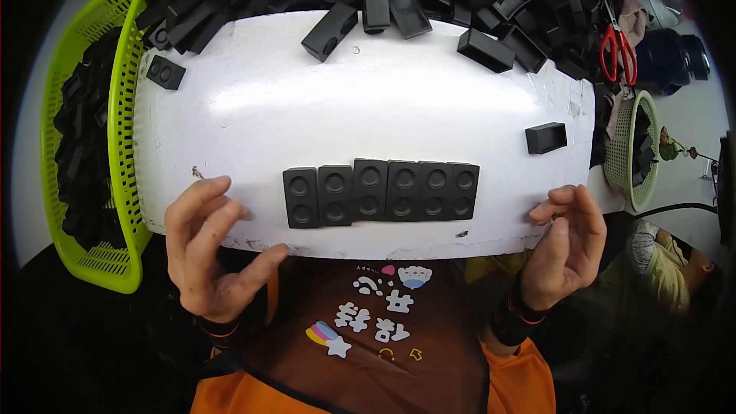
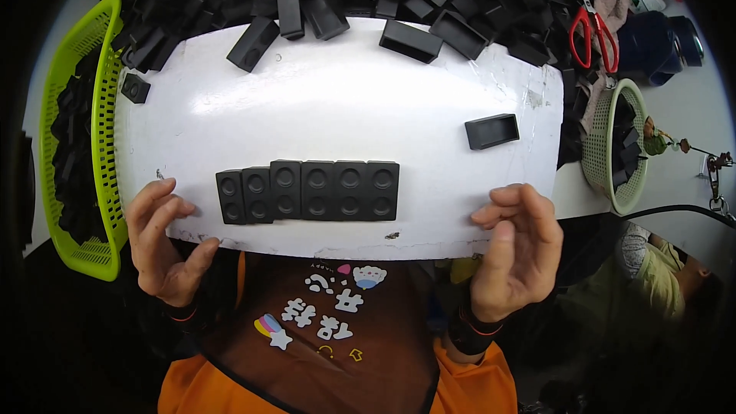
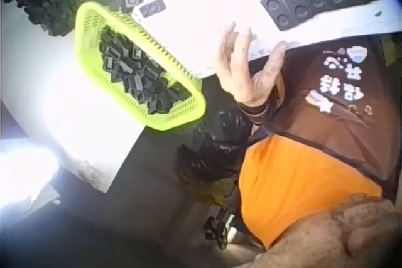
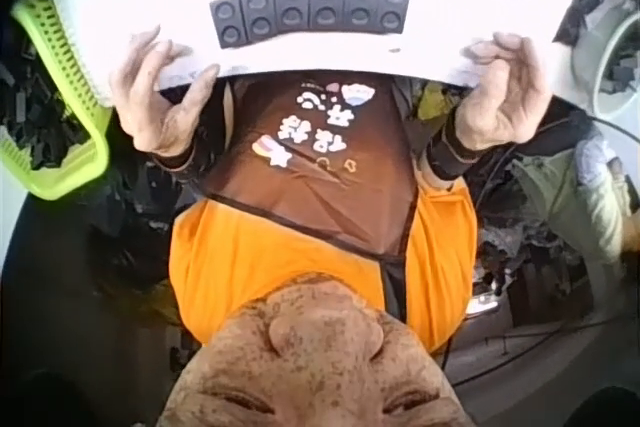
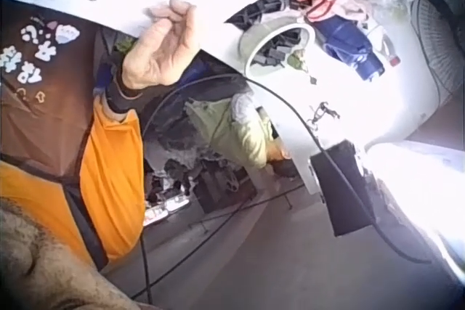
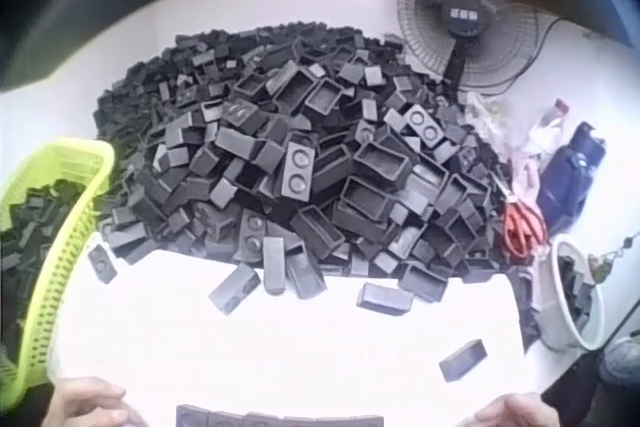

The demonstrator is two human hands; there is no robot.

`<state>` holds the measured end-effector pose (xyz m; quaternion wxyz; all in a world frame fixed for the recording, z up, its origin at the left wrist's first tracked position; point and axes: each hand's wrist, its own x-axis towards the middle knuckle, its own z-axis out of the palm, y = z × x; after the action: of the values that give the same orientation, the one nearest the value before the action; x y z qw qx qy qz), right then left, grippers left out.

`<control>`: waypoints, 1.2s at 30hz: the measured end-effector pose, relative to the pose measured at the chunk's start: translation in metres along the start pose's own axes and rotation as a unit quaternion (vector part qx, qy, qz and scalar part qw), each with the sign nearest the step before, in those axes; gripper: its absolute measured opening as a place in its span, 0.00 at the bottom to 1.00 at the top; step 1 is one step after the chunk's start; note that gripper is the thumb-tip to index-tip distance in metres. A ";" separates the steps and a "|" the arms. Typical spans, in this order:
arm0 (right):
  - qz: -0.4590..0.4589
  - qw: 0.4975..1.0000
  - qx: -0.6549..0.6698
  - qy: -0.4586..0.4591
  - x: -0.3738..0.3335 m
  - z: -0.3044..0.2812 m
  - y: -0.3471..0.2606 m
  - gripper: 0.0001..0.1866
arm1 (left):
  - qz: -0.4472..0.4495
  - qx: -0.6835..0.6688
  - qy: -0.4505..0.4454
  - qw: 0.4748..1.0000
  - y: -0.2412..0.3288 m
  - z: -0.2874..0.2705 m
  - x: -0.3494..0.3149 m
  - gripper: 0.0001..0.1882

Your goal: The person inspects black plastic rectangular components for defects by hand at a workbench, then sorts them into a basket.

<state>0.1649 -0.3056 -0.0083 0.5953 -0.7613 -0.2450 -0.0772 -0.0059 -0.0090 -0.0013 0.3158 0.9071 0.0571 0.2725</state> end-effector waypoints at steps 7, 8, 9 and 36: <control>-0.168 0.923 -0.232 -0.256 0.015 0.047 -0.024 0.29 | 0.082 0.028 -0.076 0.993 0.027 0.037 0.024 0.20; -0.134 0.939 -0.197 -0.248 0.011 0.045 -0.027 0.26 | 0.074 0.008 -0.088 0.993 0.029 0.034 0.023 0.19; -0.097 0.952 -0.161 -0.242 0.006 0.042 -0.030 0.24 | 0.059 -0.017 -0.108 0.992 0.034 0.029 0.021 0.18; -0.041 0.979 -0.054 -0.193 0.041 0.023 -0.015 0.35 | -0.058 -0.036 -0.023 0.997 0.023 0.010 0.027 0.34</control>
<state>0.1896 -0.2700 0.0152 0.4912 -0.7824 -0.3814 0.0339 0.0200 -0.0251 0.0186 0.3644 0.8964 0.0925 0.2346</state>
